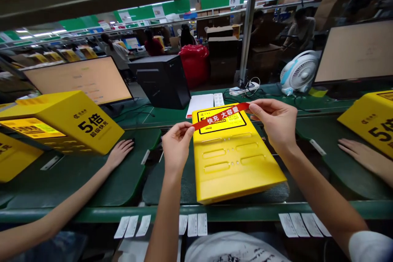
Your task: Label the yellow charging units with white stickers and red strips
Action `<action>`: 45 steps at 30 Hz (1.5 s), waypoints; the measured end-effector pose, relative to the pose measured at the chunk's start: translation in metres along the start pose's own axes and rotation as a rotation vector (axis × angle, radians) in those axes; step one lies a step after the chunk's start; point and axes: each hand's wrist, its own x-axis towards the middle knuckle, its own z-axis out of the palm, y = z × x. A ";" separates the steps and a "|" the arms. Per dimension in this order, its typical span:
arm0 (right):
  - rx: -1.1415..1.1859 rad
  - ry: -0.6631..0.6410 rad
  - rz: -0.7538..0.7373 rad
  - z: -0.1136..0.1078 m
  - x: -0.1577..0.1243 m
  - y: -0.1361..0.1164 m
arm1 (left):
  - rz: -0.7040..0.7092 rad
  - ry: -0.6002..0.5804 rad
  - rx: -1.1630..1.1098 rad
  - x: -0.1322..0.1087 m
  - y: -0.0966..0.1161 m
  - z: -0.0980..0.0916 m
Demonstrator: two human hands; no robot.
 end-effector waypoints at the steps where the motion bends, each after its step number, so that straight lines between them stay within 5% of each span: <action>1: 0.023 -0.014 0.043 -0.004 -0.001 0.002 | 0.017 -0.015 0.008 -0.001 0.001 0.000; 10: -0.003 -0.069 0.245 -0.026 -0.001 0.032 | -0.179 -0.053 -0.174 -0.002 -0.012 0.006; 13: -0.105 -0.036 0.288 -0.021 -0.001 0.046 | -0.224 -0.042 0.007 -0.002 -0.025 0.012; 17: -0.209 -0.056 0.378 -0.018 -0.002 0.060 | -0.098 0.017 0.394 -0.008 -0.033 0.019; 21: -0.280 -0.046 0.357 -0.019 -0.003 0.068 | 0.002 0.052 0.552 -0.015 -0.033 0.023; 29: -0.415 -0.103 0.214 -0.021 0.001 0.080 | 0.034 0.079 0.622 -0.017 -0.034 0.026; 45: -0.527 -0.107 0.172 -0.022 -0.002 0.078 | 0.142 0.027 0.682 -0.020 -0.033 0.026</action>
